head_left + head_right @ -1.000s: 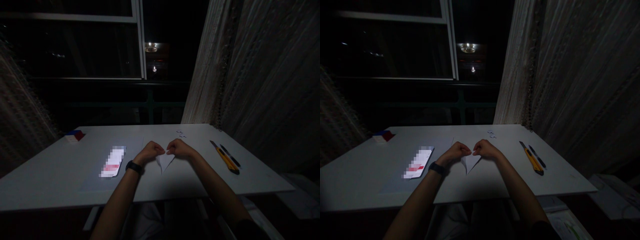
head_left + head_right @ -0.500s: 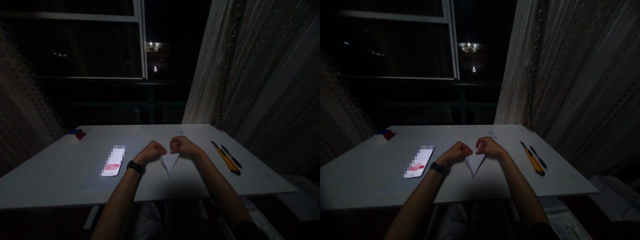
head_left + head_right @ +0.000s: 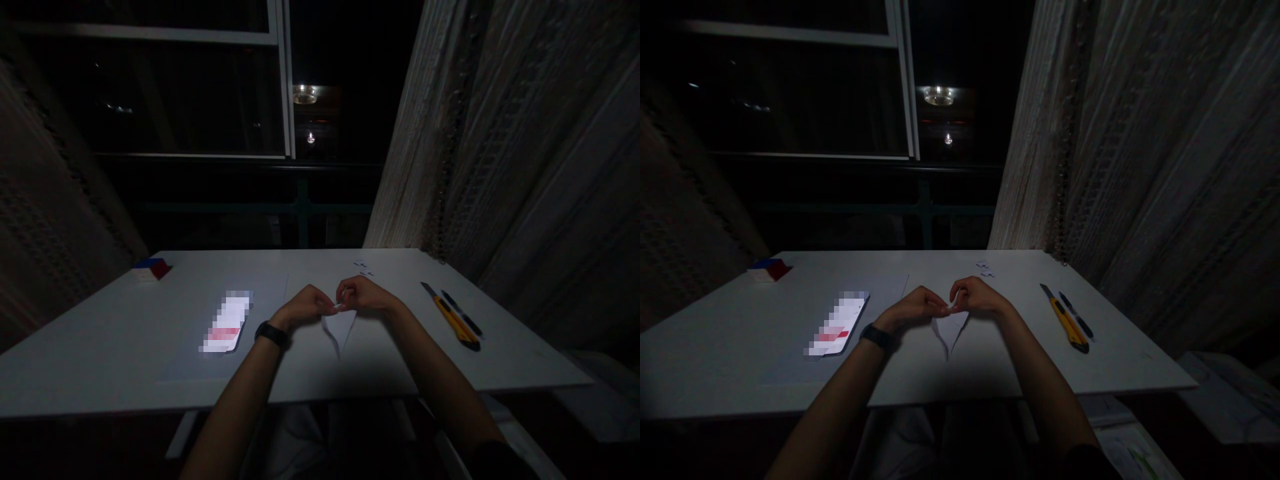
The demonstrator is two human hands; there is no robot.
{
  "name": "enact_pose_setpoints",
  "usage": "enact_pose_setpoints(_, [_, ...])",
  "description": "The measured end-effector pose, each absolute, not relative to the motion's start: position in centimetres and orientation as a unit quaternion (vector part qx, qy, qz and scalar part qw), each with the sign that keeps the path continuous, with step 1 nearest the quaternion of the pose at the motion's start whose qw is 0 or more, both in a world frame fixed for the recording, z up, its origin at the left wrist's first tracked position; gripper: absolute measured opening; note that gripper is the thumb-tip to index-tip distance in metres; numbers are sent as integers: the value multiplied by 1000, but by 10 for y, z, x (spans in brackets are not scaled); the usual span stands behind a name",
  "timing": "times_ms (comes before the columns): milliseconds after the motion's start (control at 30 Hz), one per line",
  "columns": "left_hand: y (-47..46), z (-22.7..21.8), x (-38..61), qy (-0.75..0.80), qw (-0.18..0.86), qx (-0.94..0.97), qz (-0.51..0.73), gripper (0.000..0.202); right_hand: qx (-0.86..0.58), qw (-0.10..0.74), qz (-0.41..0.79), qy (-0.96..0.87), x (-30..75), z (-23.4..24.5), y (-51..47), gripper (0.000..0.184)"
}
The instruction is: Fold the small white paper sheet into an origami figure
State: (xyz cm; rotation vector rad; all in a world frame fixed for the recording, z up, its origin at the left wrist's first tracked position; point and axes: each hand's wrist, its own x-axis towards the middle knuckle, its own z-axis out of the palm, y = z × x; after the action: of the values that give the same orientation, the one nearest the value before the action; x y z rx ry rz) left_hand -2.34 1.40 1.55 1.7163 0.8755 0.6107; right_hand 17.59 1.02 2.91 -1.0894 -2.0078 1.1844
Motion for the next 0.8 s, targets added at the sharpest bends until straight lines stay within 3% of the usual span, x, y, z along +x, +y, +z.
enact_pose_setpoints(200, [17,12,-24,399,487,733,259,28,-380,279,482,-738,179,28,13,21])
enact_pose_setpoints(500, [13,10,-17,387,513,718,268,18,-378,241,515,-731,178,32,11,19])
enact_pose_setpoints(800, [14,16,-24,385,523,713,265,13,-379,260,507,-730,193,35,11,24])
